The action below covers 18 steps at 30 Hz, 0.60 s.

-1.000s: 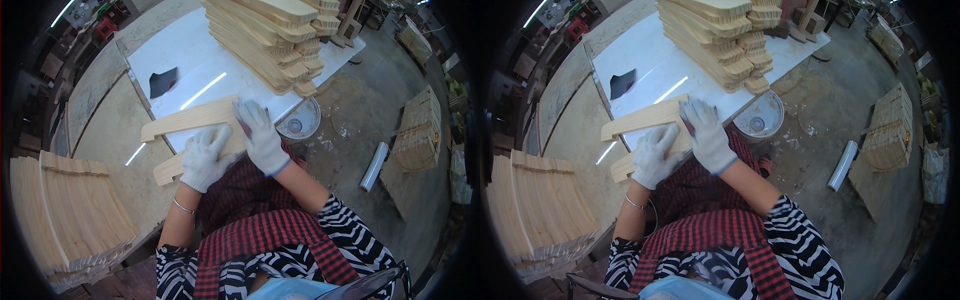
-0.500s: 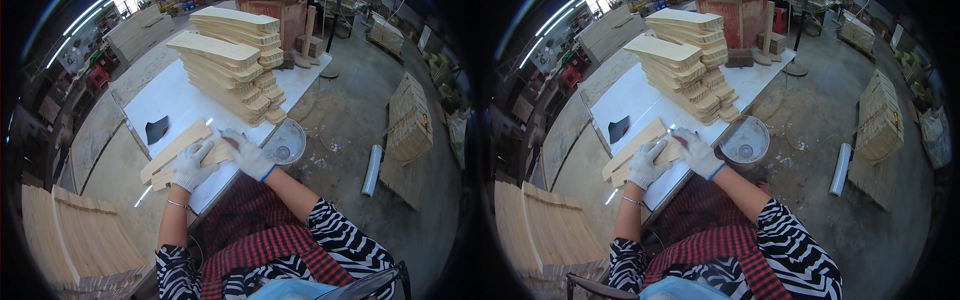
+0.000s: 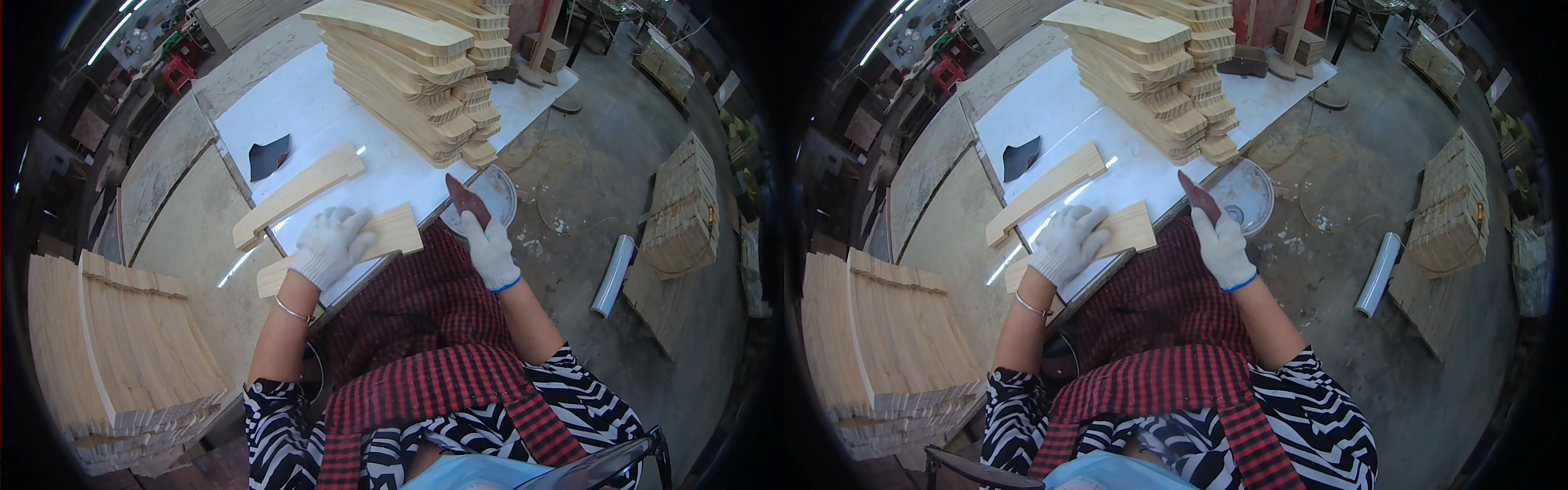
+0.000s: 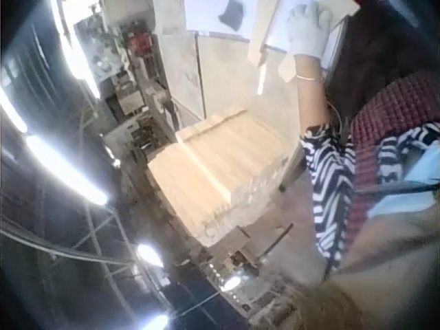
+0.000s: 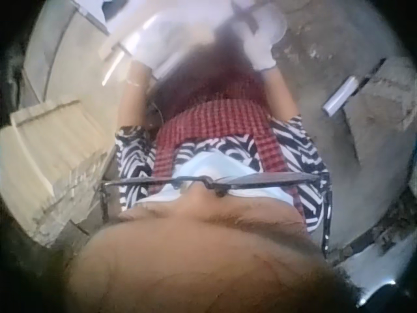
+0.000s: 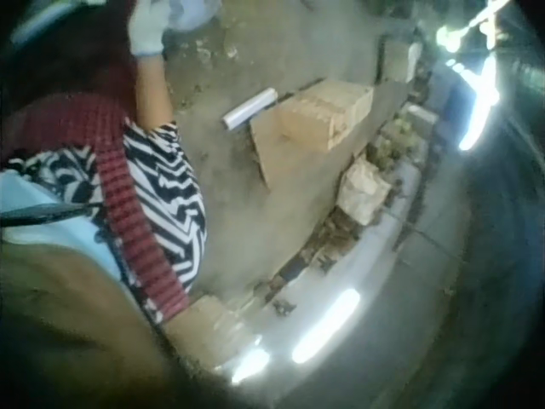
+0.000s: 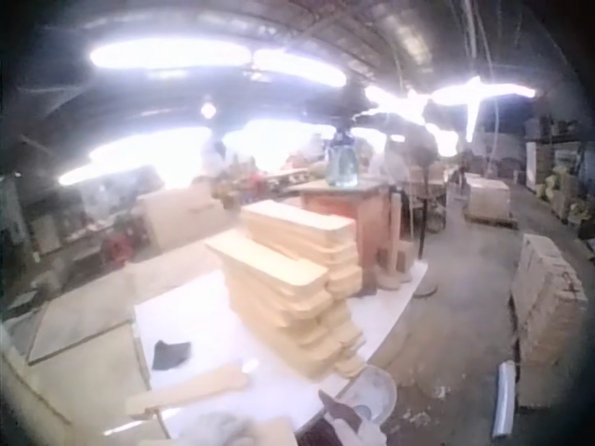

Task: Sanding small curved wooden components using sandpaper at a factory workbench.

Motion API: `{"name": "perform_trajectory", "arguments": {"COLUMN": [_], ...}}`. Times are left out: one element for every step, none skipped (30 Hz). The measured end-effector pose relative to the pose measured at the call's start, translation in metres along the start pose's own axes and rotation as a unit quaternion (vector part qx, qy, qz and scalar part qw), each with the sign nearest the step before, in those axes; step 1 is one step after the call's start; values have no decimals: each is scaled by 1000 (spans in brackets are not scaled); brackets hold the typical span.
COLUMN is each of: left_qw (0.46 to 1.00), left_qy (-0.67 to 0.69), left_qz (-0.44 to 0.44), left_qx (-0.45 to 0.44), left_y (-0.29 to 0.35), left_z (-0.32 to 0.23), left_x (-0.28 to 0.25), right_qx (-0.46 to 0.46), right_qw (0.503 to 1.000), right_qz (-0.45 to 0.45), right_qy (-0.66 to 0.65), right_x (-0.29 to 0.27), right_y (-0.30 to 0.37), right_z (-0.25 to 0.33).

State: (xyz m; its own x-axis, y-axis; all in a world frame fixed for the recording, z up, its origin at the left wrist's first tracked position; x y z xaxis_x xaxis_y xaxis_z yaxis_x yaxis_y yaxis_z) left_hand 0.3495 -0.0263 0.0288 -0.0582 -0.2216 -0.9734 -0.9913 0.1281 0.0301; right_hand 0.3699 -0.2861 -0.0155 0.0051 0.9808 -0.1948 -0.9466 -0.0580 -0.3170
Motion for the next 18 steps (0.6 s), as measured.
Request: {"name": "perform_trajectory", "arguments": {"left_qw": [1000,999,998,997,998,998,999,999,999,999,999,993,980,988,994,997,997,996], "left_qy": [0,-7,-18,-29,-31,-33,-36,-37,-38,-40,-8,24,56,31,8,-15,-19,-20], "left_qz": [-23,-41,-57,-73,-63,-52,-42,-38,-34,-30,39,104,168,121,76,31,7,-13], "left_qx": [10,16,15,14,9,4,-1,3,7,10,-26,-60,-94,-89,-77,-66,-79,-86], "left_y": [2,2,9,13,15,17,18,18,17,16,11,4,-1,-5,-12,-16,-13,-9], "left_z": [-8,-19,-27,-31,-30,-28,-26,-24,-22,-20,-14,-11,-6,-1,4,8,5,-5], "left_x": [-4,-3,-4,-4,-2,-1,1,2,3,3,2,-9,-13,-17,-13,-13,-18,-17], "right_qx": [-1,18,39,61,25,-10,-45,-50,-56,-61,-59,-59,-59,-79,-96,-114,-158,-198], "right_qw": [1000,1000,998,996,999,999,998,997,997,997,996,996,996,994,993,991,983,972], "right_qz": [7,15,30,44,44,43,42,47,51,56,62,66,70,75,75,75,89,98], "right_qy": [-11,10,24,38,14,-10,-34,-20,-6,8,4,-1,-5,-3,4,11,41,77], "right_x": [2,-1,1,3,4,7,8,9,10,12,14,14,15,19,22,24,27,28], "right_y": [-2,-2,-1,1,0,1,2,2,2,3,3,1,-2,-3,-5,-8,-9,-9], "right_z": [9,5,1,-5,-6,-10,-10,-11,-12,-13,-10,1,7,10,9,10,16,21]}}
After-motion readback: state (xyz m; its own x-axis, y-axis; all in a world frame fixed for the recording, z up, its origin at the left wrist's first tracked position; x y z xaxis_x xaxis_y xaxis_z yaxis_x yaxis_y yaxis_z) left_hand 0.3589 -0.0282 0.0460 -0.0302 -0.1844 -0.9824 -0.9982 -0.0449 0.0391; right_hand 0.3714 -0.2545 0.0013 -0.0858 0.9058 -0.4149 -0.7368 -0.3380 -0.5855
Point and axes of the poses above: each hand's wrist, its own y-axis away from the middle knuckle, its own x-axis out of the palm, z = x × y, the point moved 6 cm from there along -y, towards the middle knuckle, and after that the axes turned 11 degrees about -x, right-handed, at the moved point
